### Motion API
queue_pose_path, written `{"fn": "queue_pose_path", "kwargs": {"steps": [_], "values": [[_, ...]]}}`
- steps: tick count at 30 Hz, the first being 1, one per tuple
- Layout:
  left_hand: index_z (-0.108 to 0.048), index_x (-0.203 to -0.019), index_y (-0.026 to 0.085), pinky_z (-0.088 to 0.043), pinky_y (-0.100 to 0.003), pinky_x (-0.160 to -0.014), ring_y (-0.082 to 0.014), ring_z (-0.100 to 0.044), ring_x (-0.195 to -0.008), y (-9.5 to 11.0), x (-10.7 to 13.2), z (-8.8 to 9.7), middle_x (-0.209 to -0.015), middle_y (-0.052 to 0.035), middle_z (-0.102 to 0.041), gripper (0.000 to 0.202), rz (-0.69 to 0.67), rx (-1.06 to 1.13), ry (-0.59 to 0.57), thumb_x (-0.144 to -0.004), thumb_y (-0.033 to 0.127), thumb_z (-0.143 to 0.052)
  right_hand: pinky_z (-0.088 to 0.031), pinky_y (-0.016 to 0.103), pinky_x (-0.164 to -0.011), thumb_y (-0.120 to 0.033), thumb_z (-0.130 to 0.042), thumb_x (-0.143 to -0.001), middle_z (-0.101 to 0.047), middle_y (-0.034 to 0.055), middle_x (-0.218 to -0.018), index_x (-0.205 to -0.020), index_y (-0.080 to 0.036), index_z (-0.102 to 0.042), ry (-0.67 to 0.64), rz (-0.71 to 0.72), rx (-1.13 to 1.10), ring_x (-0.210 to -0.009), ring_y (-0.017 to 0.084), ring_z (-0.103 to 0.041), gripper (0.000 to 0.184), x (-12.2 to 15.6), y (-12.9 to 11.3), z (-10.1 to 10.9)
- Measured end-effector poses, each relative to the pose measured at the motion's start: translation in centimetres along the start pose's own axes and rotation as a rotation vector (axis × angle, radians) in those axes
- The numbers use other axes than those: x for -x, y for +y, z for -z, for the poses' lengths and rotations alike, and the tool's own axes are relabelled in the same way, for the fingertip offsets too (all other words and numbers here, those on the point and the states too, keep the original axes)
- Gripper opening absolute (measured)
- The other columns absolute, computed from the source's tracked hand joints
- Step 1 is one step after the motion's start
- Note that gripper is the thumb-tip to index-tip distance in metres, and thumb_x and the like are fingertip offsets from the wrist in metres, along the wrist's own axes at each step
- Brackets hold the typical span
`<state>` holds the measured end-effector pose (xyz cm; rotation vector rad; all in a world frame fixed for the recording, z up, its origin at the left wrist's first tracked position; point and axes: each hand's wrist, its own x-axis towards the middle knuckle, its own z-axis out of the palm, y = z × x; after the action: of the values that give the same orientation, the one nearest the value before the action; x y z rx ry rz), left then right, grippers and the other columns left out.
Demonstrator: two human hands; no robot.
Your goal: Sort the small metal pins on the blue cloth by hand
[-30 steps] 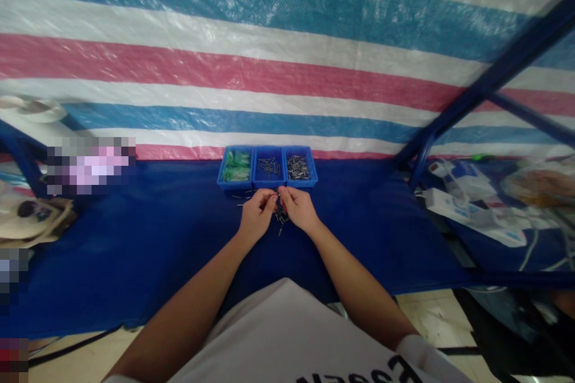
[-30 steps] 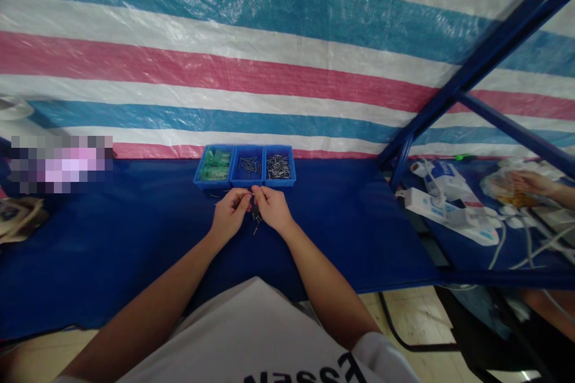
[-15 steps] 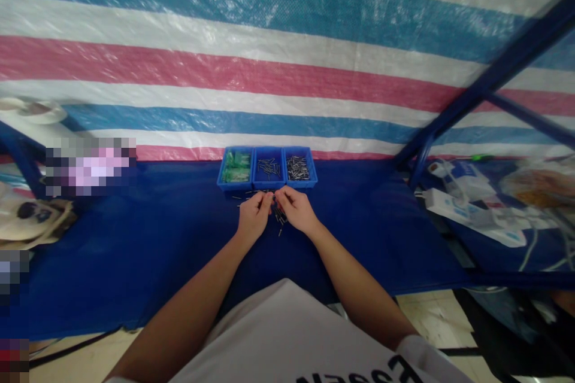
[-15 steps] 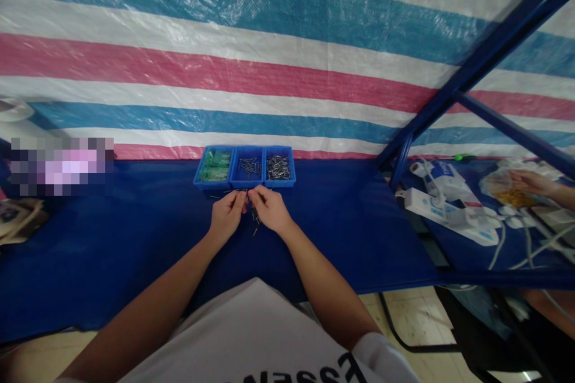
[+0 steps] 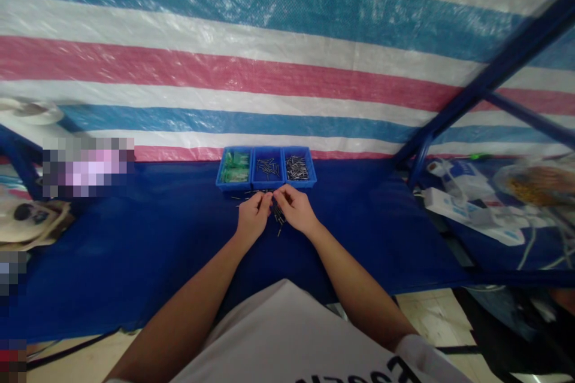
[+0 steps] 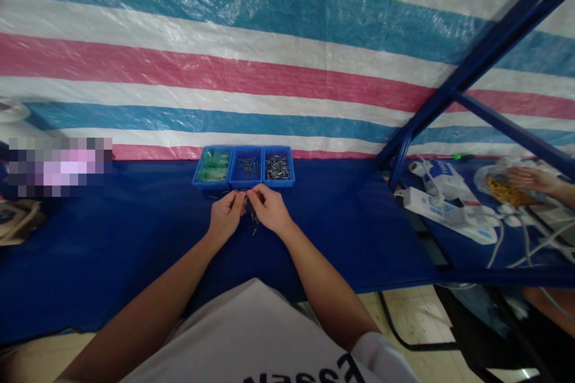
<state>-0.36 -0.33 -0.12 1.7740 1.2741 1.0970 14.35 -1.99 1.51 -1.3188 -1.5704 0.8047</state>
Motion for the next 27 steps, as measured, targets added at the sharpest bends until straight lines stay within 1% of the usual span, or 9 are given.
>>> {"fn": "queue_pose_path", "kwargs": {"steps": [2,4,8,10,13,16,19,21,27], "values": [[-0.058,-0.068,0.018,-0.040,-0.023,-0.055,-0.0106,-0.054,-0.050,-0.11,-0.01,0.00,-0.052,0.0032,-0.056,0.040,0.000,0.011,0.011,-0.093,0.046,-0.043,-0.035,0.022,-0.054,-0.048,-0.047,-0.093,-0.053,-0.0029,-0.062,-0.079,-0.018,-0.058,-0.028,0.014,-0.008,-0.055,0.010,-0.046,0.035,0.04,-0.10,0.06],[-0.060,-0.071,0.018,-0.040,-0.023,-0.055,-0.0104,-0.054,-0.051,-0.10,-0.02,-0.03,-0.053,0.0032,-0.056,0.038,-0.010,0.029,0.019,-0.092,0.046,-0.045,-0.036,0.022,-0.055,-0.049,-0.046,-0.093,-0.053,-0.0029,-0.060,-0.074,-0.018,-0.056,-0.041,0.008,-0.040,-0.054,0.010,-0.046,0.038,0.00,-0.13,0.09],[-0.063,-0.086,0.018,-0.042,-0.022,-0.055,-0.0100,-0.055,-0.053,0.17,-0.01,-0.18,-0.060,0.0033,-0.059,0.028,-0.047,0.107,-0.008,-0.089,0.043,-0.051,-0.037,0.023,-0.056,-0.054,-0.043,-0.093,-0.051,-0.0024,-0.055,-0.059,-0.019,-0.050,-0.016,-0.045,-0.085,-0.052,0.010,-0.047,0.049,-0.23,-0.06,0.11],[-0.062,-0.091,0.018,-0.042,-0.021,-0.054,-0.0100,-0.056,-0.054,0.27,-0.02,-0.26,-0.061,0.0034,-0.060,0.026,-0.058,0.144,-0.022,-0.090,0.042,-0.051,-0.037,0.023,-0.056,-0.056,-0.041,-0.093,-0.050,-0.0021,-0.051,-0.055,-0.019,-0.049,-0.028,-0.068,-0.089,-0.050,0.010,-0.047,0.054,-0.33,-0.01,0.09],[-0.060,-0.089,0.018,-0.044,-0.022,-0.056,-0.0103,-0.057,-0.054,0.26,-0.06,-0.27,-0.060,0.0034,-0.060,0.025,-0.065,0.148,-0.030,-0.090,0.041,-0.050,-0.038,0.024,-0.057,-0.057,-0.039,-0.093,-0.050,-0.0018,-0.050,-0.053,-0.019,-0.048,-0.053,-0.075,-0.097,-0.050,0.010,-0.047,0.056,-0.33,0.00,0.03],[-0.060,-0.083,0.018,-0.043,-0.022,-0.057,-0.0105,-0.057,-0.054,0.15,-0.09,-0.15,-0.059,0.0033,-0.060,0.027,-0.057,0.088,-0.019,-0.090,0.042,-0.049,-0.038,0.023,-0.056,-0.054,-0.042,-0.093,-0.052,-0.0018,-0.054,-0.060,-0.018,-0.053,-0.032,-0.047,-0.061,-0.052,0.011,-0.048,0.050,-0.21,-0.05,0.00],[-0.060,-0.077,0.018,-0.041,-0.023,-0.056,-0.0108,-0.055,-0.052,0.00,-0.09,-0.05,-0.056,0.0033,-0.059,0.032,-0.026,0.013,0.001,-0.091,0.045,-0.048,-0.037,0.022,-0.055,-0.049,-0.045,-0.093,-0.054,-0.0019,-0.060,-0.073,-0.018,-0.058,-0.006,0.001,-0.003,-0.056,0.011,-0.048,0.039,-0.08,-0.05,0.02],[-0.058,-0.072,0.019,-0.040,-0.023,-0.055,-0.0109,-0.055,-0.051,-0.09,-0.07,-0.02,-0.054,0.0033,-0.059,0.036,-0.012,-0.022,0.015,-0.091,0.046,-0.046,-0.038,0.022,-0.055,-0.046,-0.047,-0.093,-0.055,-0.0020,-0.063,-0.080,-0.019,-0.059,-0.015,0.021,0.004,-0.057,0.011,-0.049,0.033,-0.02,0.03,0.00],[-0.056,-0.063,0.019,-0.039,-0.023,-0.054,-0.0106,-0.053,-0.049,0.10,-0.04,0.03,-0.051,0.0027,-0.056,0.042,0.024,-0.013,0.040,-0.092,0.046,-0.044,-0.044,0.023,-0.060,-0.040,-0.055,-0.089,-0.064,0.0002,-0.074,-0.092,-0.020,-0.061,-0.038,0.045,-0.129,-0.064,0.012,-0.057,0.021,-0.02,0.43,-0.40]]}}
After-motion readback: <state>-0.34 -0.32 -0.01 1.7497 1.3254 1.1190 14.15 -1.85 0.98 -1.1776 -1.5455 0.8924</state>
